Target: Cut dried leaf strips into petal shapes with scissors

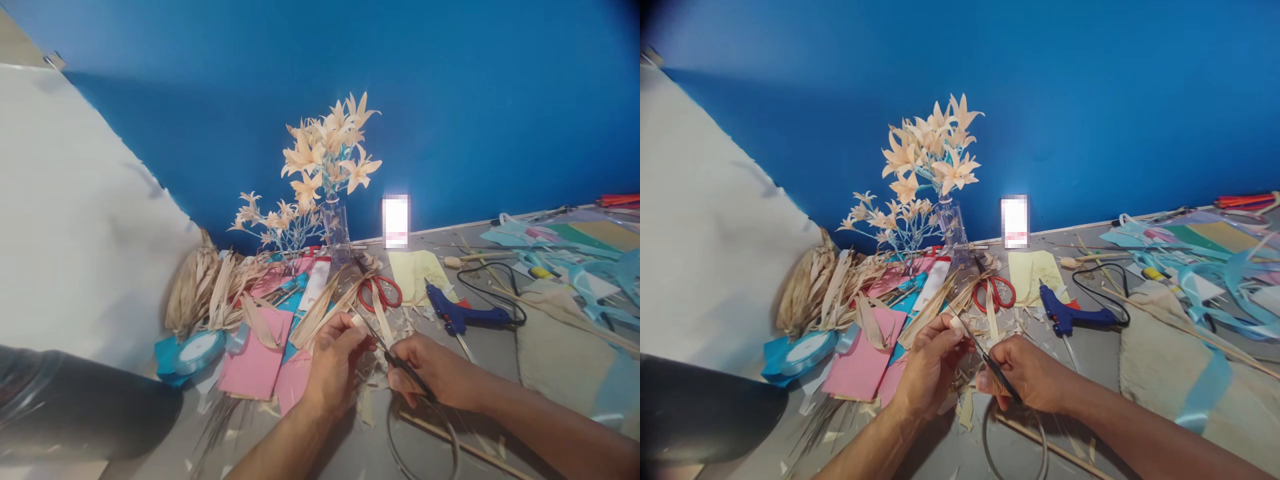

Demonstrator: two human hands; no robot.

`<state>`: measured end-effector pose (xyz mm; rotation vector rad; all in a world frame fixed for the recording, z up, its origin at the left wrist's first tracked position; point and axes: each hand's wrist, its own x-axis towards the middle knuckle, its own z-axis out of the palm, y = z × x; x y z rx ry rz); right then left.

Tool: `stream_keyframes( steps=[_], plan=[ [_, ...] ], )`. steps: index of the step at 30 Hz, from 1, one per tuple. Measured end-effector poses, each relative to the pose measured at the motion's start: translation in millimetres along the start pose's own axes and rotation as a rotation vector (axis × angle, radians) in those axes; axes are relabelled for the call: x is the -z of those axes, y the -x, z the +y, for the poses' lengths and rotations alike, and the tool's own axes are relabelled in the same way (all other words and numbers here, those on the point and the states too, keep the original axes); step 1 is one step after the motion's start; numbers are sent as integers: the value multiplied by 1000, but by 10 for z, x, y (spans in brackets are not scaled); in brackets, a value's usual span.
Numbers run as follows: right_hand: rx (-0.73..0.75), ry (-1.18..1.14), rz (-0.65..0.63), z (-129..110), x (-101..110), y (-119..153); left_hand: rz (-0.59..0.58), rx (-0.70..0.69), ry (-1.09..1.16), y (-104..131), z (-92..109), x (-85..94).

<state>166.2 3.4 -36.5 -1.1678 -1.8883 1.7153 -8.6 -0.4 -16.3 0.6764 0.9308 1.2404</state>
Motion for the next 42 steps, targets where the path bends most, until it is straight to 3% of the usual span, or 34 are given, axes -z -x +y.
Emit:
stream_keyframes(
  steps=[18, 28, 42],
  plan=[
    [154, 37, -34, 22, 83, 12, 1, -8, -48, -12, 75, 8],
    [77, -81, -46, 55, 23, 7, -14, -15, -72, 17, 43, 13],
    [111, -54, -45, 36, 15, 0, -15, -28, -51, 5, 18, 5]
  ],
)
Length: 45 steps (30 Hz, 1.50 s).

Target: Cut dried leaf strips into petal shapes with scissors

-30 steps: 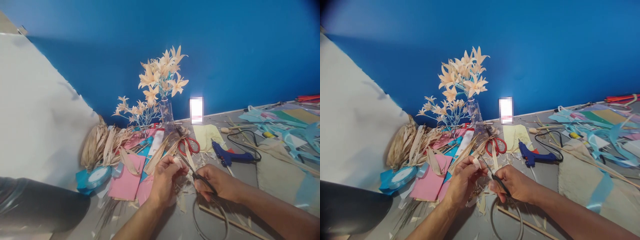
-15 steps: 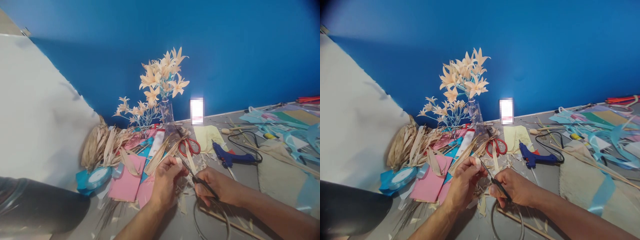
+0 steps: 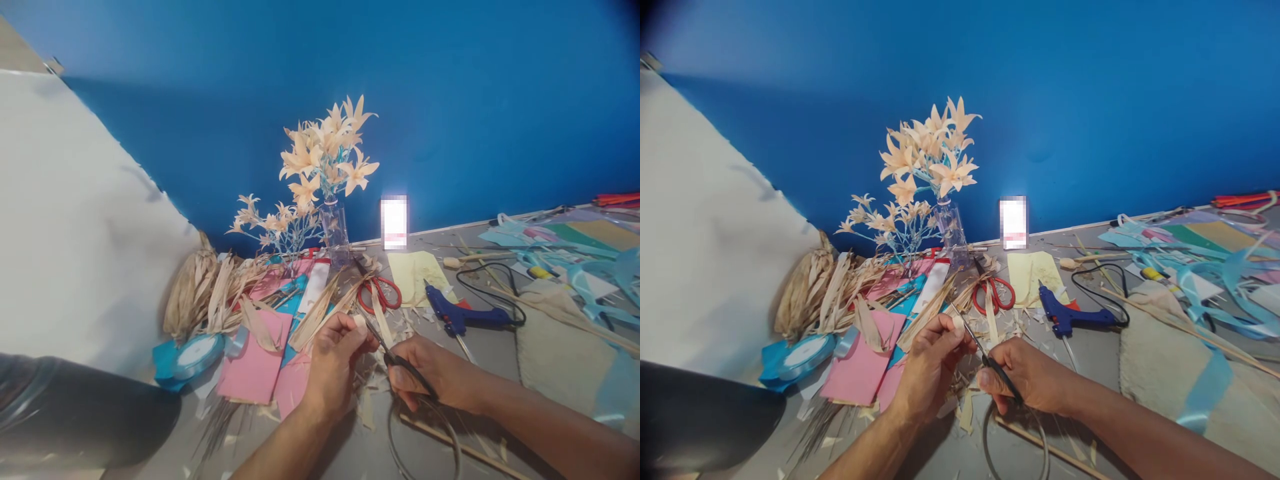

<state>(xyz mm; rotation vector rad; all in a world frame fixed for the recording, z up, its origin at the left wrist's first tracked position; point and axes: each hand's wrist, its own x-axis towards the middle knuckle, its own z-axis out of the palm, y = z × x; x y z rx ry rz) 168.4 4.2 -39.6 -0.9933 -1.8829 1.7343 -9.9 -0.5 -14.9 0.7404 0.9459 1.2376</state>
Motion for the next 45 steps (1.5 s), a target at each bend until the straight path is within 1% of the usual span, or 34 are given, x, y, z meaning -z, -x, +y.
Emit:
stream_keyframes(
  steps=[6, 12, 18, 21, 25, 29, 33, 36, 40, 45],
  plan=[
    [2, 8, 6, -16, -7, 6, 5, 1, 12, 5, -10, -1],
    [-41, -9, 12, 20, -6, -3, 7, -3, -1, 5, -12, -2],
    [-71, 31, 45, 24, 5, 0, 6, 19, 10, 23, 32, -17],
    [-29, 24, 27, 17, 26, 1, 32, 26, 4, 17, 53, -7],
    [45, 73, -20, -13, 67, 13, 68, 33, -12, -7, 58, 28],
    [52, 73, -52, -14, 103, 29, 34, 27, 20, -26, 88, 61],
    [-15, 40, -69, 52, 114, 35, -30, 24, 24, -50, 146, 97],
    [-47, -8, -75, 120, 107, 32, -57, 13, 24, -72, 171, 116],
    [-56, -31, -82, 146, 97, 34, -66, -34, -2, -94, 174, 126],
    [-63, -17, -76, 94, 91, 41, -62, -69, -42, -108, 160, 144]
  ],
)
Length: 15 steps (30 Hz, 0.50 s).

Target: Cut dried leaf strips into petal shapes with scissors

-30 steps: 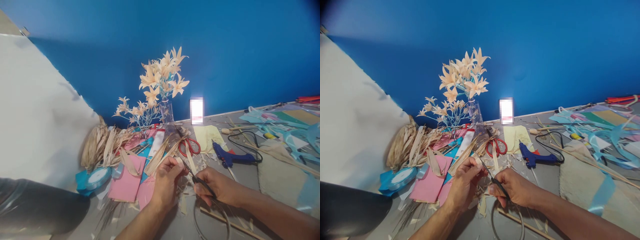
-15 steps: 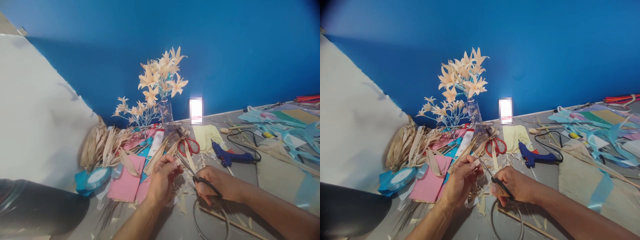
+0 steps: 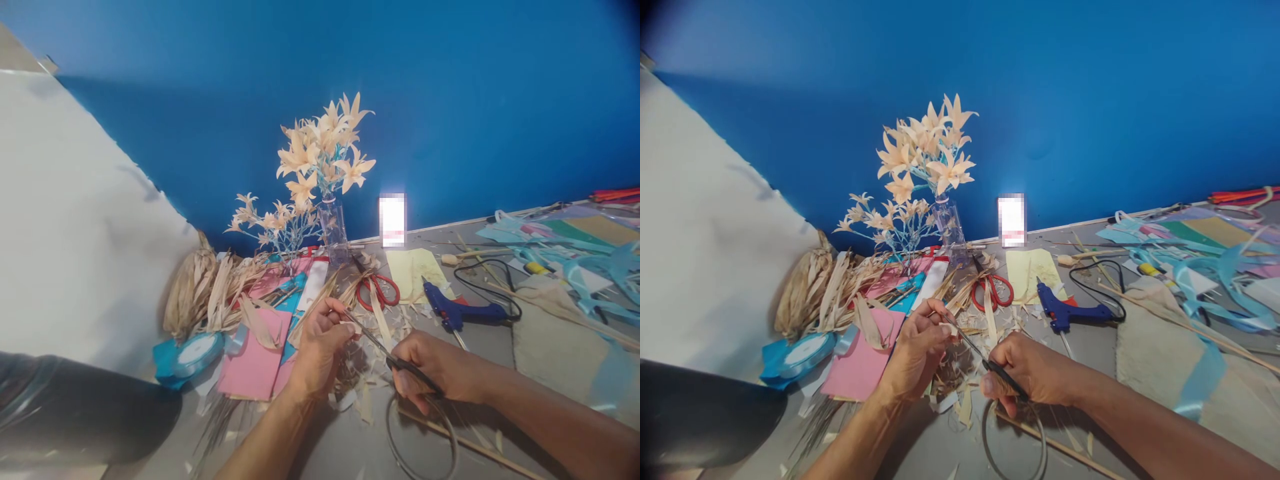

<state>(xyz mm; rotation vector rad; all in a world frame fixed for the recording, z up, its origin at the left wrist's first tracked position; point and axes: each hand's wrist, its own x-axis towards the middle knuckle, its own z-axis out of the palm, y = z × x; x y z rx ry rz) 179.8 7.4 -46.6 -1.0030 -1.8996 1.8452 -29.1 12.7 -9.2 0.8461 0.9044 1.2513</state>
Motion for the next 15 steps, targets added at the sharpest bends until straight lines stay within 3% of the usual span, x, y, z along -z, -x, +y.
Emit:
stream_keyframes(
  steps=[15],
  plan=[
    [1, 4, 38, 4, -10, -15, 51, -12, 68, 4, 16, 2]
  ],
)
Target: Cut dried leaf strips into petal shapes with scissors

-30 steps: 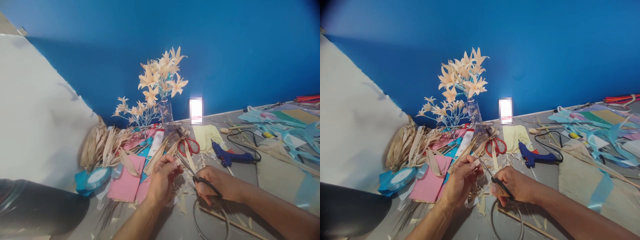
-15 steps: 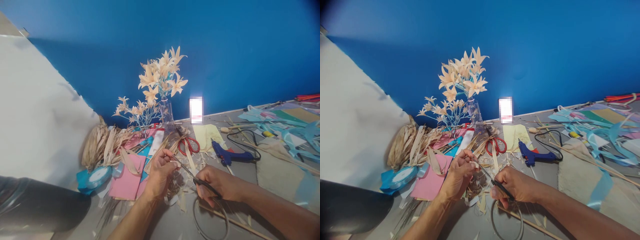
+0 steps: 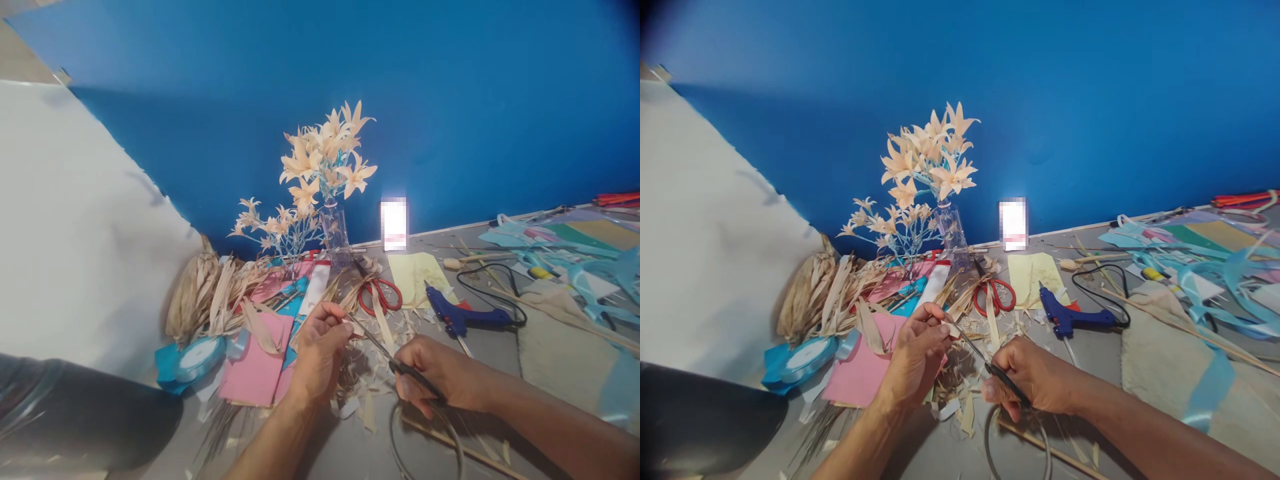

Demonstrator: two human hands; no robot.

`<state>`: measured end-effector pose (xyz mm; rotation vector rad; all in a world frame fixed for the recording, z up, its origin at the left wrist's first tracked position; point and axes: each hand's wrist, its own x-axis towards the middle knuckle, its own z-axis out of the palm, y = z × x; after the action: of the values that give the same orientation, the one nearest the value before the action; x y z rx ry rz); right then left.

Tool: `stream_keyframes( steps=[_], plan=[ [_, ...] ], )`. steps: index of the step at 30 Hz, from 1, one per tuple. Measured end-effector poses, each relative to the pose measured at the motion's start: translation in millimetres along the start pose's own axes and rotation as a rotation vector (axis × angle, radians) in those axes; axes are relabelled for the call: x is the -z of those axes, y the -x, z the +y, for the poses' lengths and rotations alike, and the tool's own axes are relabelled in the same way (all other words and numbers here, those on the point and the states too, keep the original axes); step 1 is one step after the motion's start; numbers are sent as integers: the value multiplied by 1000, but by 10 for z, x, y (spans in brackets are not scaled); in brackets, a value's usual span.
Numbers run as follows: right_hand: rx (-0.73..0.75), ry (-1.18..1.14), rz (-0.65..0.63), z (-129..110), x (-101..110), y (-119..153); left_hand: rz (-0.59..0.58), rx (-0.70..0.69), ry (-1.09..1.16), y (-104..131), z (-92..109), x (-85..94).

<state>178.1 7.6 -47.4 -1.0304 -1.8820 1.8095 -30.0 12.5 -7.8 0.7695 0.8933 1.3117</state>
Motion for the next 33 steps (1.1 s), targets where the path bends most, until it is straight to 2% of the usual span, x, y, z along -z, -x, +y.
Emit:
stream_keyframes(
  steps=[8, 17, 24, 33],
  plan=[
    [39, 51, 28, -18, 8, 4, -5, -3, 8, -11, -11, 5],
    [25, 1, 26, -39, -10, 5, 10, 11, 37, -15, -31, -10],
    [122, 19, -11, -86, -7, 1, 18, 27, 60, -13, -44, -14],
    [82, 21, -20, -102, -9, -5, 27, 15, 38, -15, -43, -29]
  ],
)
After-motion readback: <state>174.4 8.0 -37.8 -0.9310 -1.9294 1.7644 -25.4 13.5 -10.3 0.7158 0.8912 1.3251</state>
